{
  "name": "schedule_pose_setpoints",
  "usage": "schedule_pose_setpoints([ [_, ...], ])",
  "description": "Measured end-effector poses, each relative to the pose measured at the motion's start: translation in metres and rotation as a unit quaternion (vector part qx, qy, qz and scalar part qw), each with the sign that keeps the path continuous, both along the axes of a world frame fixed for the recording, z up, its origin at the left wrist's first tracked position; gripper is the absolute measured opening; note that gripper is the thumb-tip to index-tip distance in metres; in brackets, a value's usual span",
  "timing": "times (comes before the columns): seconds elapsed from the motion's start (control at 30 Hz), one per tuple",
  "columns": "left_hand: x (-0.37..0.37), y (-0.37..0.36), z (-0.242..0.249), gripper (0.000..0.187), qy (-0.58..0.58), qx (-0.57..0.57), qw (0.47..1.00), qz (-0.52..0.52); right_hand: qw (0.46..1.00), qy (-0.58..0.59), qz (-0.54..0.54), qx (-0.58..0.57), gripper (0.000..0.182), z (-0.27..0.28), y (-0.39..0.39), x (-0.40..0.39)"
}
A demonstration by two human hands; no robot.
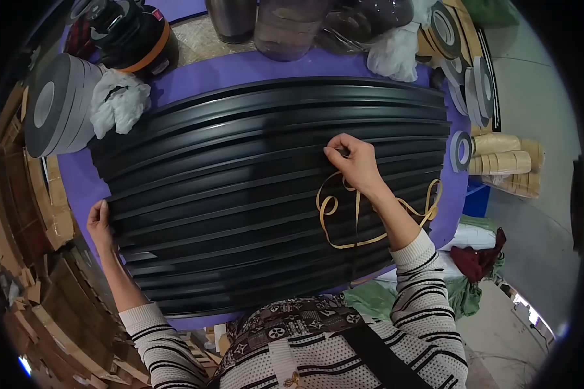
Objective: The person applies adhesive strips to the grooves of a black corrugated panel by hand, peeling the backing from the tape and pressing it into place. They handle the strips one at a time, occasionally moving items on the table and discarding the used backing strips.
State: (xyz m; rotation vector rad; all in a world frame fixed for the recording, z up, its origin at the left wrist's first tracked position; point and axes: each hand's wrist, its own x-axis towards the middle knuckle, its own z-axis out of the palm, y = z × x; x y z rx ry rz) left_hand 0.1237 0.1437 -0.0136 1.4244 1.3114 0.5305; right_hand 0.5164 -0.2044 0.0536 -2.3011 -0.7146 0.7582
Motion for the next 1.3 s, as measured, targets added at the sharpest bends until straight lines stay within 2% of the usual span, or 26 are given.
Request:
schedule_pose_setpoints([
  [0.33,0.003,-0.004,0.006,0.015,-0.006,-0.010,1.000,0.005,0.999,-0.044,0.002,-0.013,0.016,-0.008,0.001,-0.001],
  [0.63,0.001,-0.003,0.004,0.015,0.001,0.003,1.000,0.001,0.999,-0.011,-0.013,-0.039,0.016,-0.005,0.003,0.000],
  [1.3,-0.001,-0.001,0.002,0.015,-0.006,-0.006,1.000,-0.005,1.000,-0.022,-0.013,-0.007,0.015,-0.009,0.001,0.001],
])
